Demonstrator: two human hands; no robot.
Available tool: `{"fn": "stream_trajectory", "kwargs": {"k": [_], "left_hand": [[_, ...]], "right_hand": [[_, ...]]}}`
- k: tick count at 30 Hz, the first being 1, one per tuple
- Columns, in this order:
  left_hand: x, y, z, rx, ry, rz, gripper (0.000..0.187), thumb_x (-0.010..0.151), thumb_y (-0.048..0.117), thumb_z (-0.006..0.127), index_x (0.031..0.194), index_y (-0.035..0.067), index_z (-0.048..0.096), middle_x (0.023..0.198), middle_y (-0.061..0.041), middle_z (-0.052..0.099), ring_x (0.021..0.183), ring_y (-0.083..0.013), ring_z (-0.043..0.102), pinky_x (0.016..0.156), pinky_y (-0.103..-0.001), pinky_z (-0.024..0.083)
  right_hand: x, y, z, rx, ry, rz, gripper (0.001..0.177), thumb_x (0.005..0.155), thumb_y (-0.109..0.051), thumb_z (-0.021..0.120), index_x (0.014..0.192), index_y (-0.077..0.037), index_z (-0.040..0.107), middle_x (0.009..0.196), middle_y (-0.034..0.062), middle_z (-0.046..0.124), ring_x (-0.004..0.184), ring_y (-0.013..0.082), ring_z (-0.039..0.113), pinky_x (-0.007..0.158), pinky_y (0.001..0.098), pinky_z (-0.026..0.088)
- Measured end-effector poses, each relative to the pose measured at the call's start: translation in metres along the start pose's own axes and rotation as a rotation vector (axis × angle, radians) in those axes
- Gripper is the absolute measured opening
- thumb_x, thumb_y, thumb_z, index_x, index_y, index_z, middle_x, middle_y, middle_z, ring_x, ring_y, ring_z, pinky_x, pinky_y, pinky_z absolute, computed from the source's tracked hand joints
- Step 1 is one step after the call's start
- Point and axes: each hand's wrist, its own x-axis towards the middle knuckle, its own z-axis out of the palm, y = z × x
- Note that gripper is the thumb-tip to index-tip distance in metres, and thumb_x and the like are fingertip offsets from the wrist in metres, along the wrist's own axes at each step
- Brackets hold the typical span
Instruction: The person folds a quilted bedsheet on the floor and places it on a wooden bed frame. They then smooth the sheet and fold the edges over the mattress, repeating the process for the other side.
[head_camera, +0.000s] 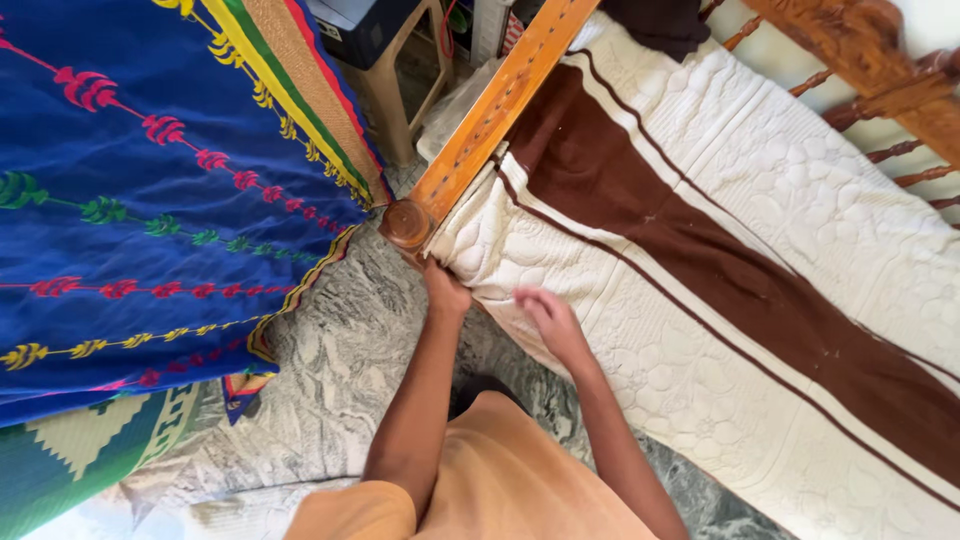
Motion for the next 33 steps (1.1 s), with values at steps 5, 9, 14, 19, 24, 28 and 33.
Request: {"fn": "stream_trajectory", "kwargs": {"k": [5,9,14,19,24,28,33], "left_hand": [[0.014,0.018,-0.006,0.102,0.024,-0.108,0.049,0.105,0.041,0.044,0.142,0.010,0.055,0.141,-0.007,0.061,0.129,-0.0266,0.056,0.112,-0.045,0.043],[0.002,0.026,-0.030,0.343,0.137,-0.067,0.045,0.107,0.041,0.044,0.134,0.009,0.060,0.130,-0.008,0.065,0.116,-0.0247,0.060,0.103,-0.043,0.046],[-0.042,0.032,-0.014,1.251,0.166,0.386,0.043,0.110,0.038,0.047,0.125,0.004,0.067,0.117,-0.011,0.071,0.103,-0.0256,0.065,0.095,-0.044,0.050],[-0.098,0.031,0.071,1.809,-0.139,0.744,0.045,0.104,0.028,0.050,0.140,0.000,0.051,0.139,-0.023,0.055,0.132,-0.0379,0.051,0.113,-0.048,0.041],[-0.071,0.014,0.117,2.158,-0.213,0.899,0.073,0.101,0.034,0.048,0.148,-0.019,0.032,0.157,-0.037,0.034,0.148,-0.0477,0.031,0.123,-0.050,0.021],[-0.050,0.002,0.113,2.139,-0.064,0.627,0.071,0.102,0.035,0.045,0.150,-0.016,0.032,0.157,-0.034,0.034,0.149,-0.0464,0.029,0.126,-0.052,0.016],[-0.019,-0.018,0.126,2.276,0.084,0.570,0.076,0.102,0.039,0.043,0.146,-0.022,0.028,0.155,-0.041,0.030,0.145,-0.0521,0.026,0.121,-0.057,0.014]], "right_hand": [[0.085,-0.054,0.013,-0.543,0.120,-0.540,0.044,0.093,-0.009,0.061,0.136,0.000,0.064,0.145,0.0206,0.059,0.142,0.0379,0.047,0.121,0.0466,0.035],[0.146,-0.050,0.036,-0.821,0.013,-0.536,0.052,0.094,-0.019,0.058,0.143,0.000,0.056,0.156,0.0173,0.048,0.150,0.0350,0.037,0.124,0.0525,0.023],[0.166,-0.032,0.035,-1.081,-0.049,-0.575,0.060,0.093,-0.029,0.053,0.145,0.000,0.055,0.150,0.0160,0.050,0.147,0.0319,0.036,0.122,0.0629,0.018],[0.206,-0.046,0.041,-1.298,-0.256,-0.356,0.056,0.102,-0.036,0.042,0.139,0.001,0.062,0.146,0.0176,0.059,0.149,0.0289,0.044,0.132,0.0611,0.011],[0.222,-0.044,0.021,-1.266,-0.362,-0.483,0.047,0.104,-0.035,0.044,0.126,-0.002,0.067,0.140,0.0177,0.064,0.151,0.0301,0.043,0.131,0.0602,0.011],[0.208,-0.017,-0.004,-0.857,-0.177,-0.865,0.050,0.105,-0.027,0.054,0.142,0.006,0.057,0.148,0.0269,0.056,0.143,0.0391,0.044,0.119,0.0558,0.029],[0.181,-0.020,-0.030,-1.028,0.120,-0.851,0.043,0.102,-0.015,0.061,0.142,-0.003,0.056,0.149,0.0185,0.056,0.147,0.0348,0.048,0.123,0.0525,0.036]]}}
